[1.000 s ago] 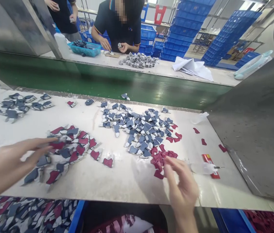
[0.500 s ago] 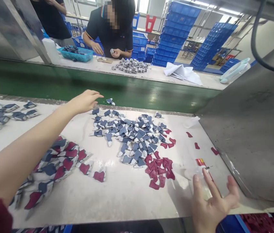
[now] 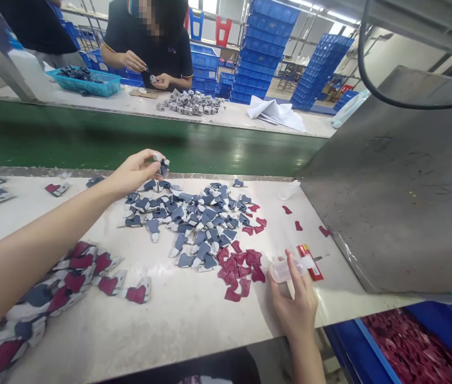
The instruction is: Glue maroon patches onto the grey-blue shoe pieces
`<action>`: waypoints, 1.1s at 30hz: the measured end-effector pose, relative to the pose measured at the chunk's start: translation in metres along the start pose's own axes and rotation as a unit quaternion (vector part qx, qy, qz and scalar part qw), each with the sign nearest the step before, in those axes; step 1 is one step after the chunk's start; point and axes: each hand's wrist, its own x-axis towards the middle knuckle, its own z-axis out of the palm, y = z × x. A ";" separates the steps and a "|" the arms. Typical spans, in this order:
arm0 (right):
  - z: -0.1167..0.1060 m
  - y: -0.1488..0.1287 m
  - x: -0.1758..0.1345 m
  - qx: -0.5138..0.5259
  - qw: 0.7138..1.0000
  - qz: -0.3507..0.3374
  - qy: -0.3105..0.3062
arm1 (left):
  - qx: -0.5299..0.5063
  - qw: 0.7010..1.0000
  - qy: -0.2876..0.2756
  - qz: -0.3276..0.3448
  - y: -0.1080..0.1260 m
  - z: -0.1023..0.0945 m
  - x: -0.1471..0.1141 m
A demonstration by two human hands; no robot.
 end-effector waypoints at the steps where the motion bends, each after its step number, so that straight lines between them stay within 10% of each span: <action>1: -0.001 -0.001 -0.001 0.007 1.000 -0.014 0.014 | -0.132 0.991 -0.011 -0.024 0.016 0.006 -0.023; 6: -0.006 -0.001 -0.013 0.077 0.989 -0.063 0.111 | -0.319 0.922 -0.101 -0.196 0.073 0.046 -0.136; 11: -0.011 -0.007 -0.031 0.065 0.988 0.018 0.136 | -0.178 0.956 -0.145 -0.183 0.076 0.096 -0.203; 15: -0.015 -0.021 -0.035 0.090 0.989 0.041 0.114 | -0.037 0.987 -0.074 -0.135 0.065 0.123 -0.224; 24: -0.014 -0.064 -0.023 0.221 0.974 0.032 0.024 | -0.077 0.987 -0.054 -0.128 0.058 0.133 -0.242; 33: -0.006 -0.085 -0.023 0.308 0.950 0.028 -0.032 | 0.169 0.978 0.078 -0.098 0.062 0.148 -0.258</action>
